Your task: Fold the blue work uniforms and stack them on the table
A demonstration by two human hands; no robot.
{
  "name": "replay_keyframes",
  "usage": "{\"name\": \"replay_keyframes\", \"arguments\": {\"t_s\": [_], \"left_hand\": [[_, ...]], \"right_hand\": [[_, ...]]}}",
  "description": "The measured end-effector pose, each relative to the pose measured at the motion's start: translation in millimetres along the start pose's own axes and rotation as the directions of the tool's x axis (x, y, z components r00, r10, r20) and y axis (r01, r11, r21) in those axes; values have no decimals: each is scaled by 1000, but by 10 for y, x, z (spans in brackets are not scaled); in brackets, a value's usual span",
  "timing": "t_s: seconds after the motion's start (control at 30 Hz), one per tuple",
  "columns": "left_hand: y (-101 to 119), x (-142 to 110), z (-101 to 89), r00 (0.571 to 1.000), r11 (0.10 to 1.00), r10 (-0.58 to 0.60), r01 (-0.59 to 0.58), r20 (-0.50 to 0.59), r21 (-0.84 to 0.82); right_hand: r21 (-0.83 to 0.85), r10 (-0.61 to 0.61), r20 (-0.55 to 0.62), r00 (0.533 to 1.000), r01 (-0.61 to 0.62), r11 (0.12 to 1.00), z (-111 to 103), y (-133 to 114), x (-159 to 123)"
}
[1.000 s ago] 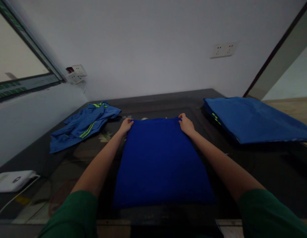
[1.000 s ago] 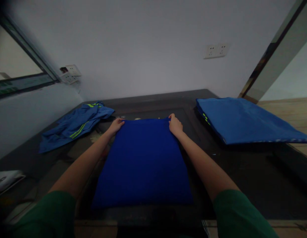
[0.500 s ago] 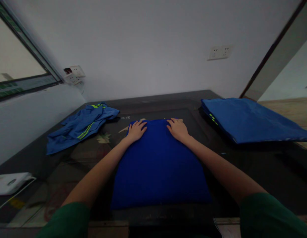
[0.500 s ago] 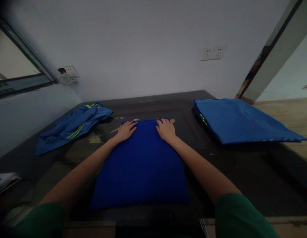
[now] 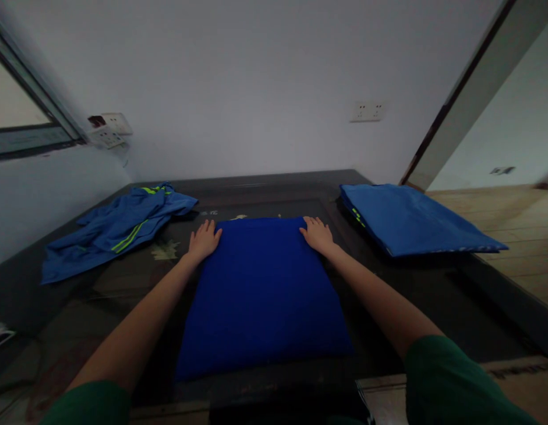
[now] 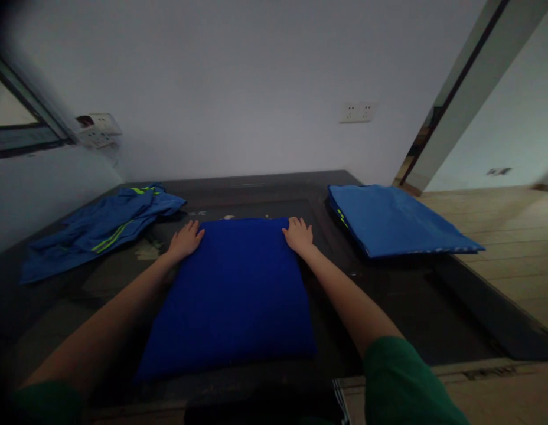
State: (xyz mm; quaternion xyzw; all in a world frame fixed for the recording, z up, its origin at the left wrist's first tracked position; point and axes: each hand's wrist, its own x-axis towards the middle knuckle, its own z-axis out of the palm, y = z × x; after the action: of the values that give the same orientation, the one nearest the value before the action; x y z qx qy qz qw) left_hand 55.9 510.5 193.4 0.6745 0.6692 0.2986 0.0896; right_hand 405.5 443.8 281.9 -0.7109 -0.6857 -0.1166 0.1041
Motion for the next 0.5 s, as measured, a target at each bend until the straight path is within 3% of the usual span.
{"name": "replay_keyframes", "arguments": {"t_s": [0.1,0.27,0.5], "left_hand": [[-72,-16,-84,991,978,-124,113,-53,-173],[12,17,-118,991,928,-135,122,-13,-352],[199,156,-160,994,910,-111,105,8,-402]], "right_hand": [[96,77,-77,994,-70,993,-74,44,131],[238,137,36,990,-142,961,-37,69,334],[277,193,-35,981,-176,945,-50,57,361]]}}
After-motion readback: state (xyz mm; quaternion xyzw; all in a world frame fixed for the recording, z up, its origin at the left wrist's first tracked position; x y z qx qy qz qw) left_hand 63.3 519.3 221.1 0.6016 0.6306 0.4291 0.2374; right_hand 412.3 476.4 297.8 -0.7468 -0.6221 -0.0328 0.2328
